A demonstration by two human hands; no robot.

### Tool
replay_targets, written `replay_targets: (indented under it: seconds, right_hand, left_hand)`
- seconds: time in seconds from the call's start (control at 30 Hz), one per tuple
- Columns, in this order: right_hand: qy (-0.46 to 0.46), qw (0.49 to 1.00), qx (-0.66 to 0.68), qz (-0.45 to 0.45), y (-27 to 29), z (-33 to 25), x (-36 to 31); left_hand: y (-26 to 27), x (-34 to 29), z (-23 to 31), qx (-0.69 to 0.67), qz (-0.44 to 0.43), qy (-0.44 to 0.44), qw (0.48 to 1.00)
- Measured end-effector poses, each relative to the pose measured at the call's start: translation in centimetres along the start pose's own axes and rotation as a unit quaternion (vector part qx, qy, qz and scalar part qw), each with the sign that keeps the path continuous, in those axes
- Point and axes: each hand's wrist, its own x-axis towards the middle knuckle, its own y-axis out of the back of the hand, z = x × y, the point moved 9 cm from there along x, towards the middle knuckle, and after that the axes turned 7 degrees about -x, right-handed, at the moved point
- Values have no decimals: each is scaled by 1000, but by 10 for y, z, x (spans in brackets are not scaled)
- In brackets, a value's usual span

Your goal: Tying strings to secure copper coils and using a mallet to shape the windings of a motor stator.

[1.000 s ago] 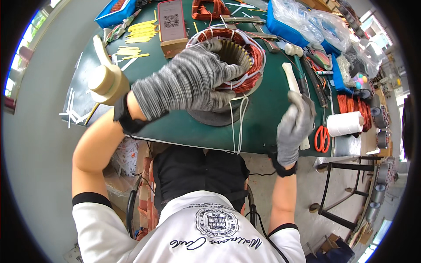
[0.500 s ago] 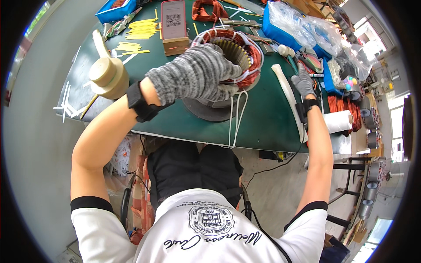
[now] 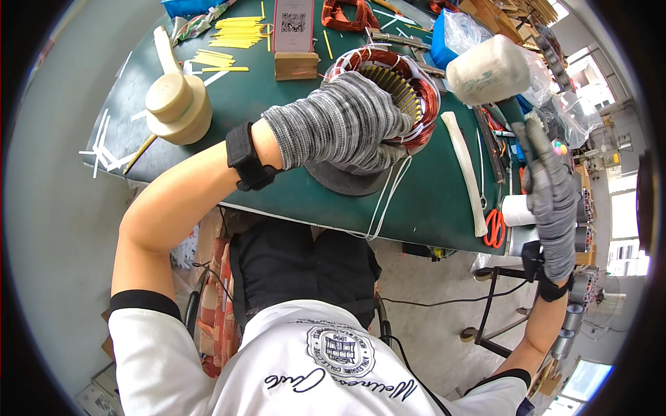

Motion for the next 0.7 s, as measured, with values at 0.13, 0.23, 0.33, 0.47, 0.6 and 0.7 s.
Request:
replay_targets:
  seconds: [0.13, 0.23, 0.33, 0.47, 0.6, 0.7]
  right_hand:
    - [79, 996, -42, -1, -25, -13, 11]
    - [69, 995, -50, 52, -27, -10, 8]
    - [66, 994, -68, 56, -64, 25, -21]
    - [-167, 955, 242, 34, -132, 76, -38]
    - [-108, 983, 147, 30, -169, 106, -19]
    - [103, 948, -224, 202, -124, 33, 1]
  left_hand:
    - [-2, -14, -9, 30, -68, 71, 995]
    - [4, -25, -15, 7, -44, 64, 997]
    - [6, -13, -9, -13, -49, 49, 998]
    - [1, -18, -17, 17, -75, 18, 997]
    - [9, -5, -23, 199, -113, 77, 970]
    - [41, -18, -2, 240, 124, 38, 962]
